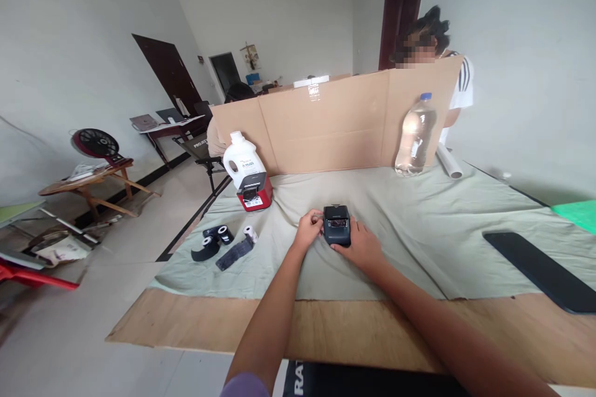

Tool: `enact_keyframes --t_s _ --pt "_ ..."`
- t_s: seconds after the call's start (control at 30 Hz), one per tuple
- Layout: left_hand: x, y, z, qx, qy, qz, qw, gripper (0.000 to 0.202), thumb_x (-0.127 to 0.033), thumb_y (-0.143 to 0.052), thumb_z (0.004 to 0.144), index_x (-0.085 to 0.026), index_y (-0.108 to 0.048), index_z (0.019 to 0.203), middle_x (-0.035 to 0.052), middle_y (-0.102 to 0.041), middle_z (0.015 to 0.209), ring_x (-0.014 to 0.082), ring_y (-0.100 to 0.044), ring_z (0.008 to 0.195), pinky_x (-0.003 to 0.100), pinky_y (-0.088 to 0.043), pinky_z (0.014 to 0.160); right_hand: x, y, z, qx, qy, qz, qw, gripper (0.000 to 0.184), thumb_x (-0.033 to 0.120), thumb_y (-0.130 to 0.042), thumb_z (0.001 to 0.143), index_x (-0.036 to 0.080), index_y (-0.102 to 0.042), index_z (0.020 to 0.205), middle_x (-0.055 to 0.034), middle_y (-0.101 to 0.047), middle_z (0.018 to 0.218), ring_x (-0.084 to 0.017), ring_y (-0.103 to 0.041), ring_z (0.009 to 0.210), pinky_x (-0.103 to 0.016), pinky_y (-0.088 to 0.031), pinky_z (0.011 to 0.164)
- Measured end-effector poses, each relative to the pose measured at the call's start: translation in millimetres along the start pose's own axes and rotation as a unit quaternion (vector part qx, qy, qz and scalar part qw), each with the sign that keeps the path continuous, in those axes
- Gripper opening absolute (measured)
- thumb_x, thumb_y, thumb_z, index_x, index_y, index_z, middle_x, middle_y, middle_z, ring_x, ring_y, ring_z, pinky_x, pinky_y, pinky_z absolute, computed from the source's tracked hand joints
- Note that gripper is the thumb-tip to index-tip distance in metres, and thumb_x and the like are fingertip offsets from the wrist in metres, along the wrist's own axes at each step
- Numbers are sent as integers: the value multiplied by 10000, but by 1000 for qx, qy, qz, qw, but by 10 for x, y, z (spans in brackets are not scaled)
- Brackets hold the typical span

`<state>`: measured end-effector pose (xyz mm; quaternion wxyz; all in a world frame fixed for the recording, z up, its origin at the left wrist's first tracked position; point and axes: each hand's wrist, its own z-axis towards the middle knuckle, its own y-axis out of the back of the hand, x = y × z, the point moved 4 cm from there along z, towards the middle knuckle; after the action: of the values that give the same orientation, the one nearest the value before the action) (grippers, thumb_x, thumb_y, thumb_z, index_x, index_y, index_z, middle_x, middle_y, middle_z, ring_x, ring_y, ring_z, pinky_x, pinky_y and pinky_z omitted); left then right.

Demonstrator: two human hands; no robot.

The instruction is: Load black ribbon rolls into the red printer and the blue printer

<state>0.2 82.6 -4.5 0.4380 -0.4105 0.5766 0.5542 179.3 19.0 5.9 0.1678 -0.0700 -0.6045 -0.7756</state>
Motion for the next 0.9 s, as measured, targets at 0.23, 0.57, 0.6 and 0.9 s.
enact_keyframes --t_s 0.23,0.57,0.6,0.9 --pt "38 -5 30 -19 -50 13 998 382 -177 -579 800 -118 -731 1146 -49 -558 535 110 -515 529 212 -439 587 -30 -58 65 -39 43 35 998 1034 644 -659 782 46 -285 1538 -247 -533 1403 -392 -499 1253 -473 -407 1022" --pt "26 -16 25 10 -80 46 996 529 -115 -467 842 -173 -664 1329 -52 -547 554 105 -455 519 200 -431 595 -106 -28 119 -8 25 65 998 1039 635 -687 763 46 -308 1531 -221 -581 1387 -382 -531 1233 -453 -397 1021" --pt "22 -18 26 13 -78 49 996 545 -114 -456 846 -183 -646 1352 -54 -544 559 106 -449 516 199 -431 594 -106 -10 117 -6 25 67 997 1031 631 -691 765 49 -314 1528 -216 -591 1375 -380 -531 1232 -449 -398 1020" --pt "-67 -10 82 18 -60 164 984 629 -184 -480 895 -306 -457 1512 -39 -646 648 175 -623 729 253 -493 810 -72 92 87 9 27 92 995 968 556 -707 808 75 -299 1544 -201 -592 1380 -357 -525 1250 -419 -389 1022"
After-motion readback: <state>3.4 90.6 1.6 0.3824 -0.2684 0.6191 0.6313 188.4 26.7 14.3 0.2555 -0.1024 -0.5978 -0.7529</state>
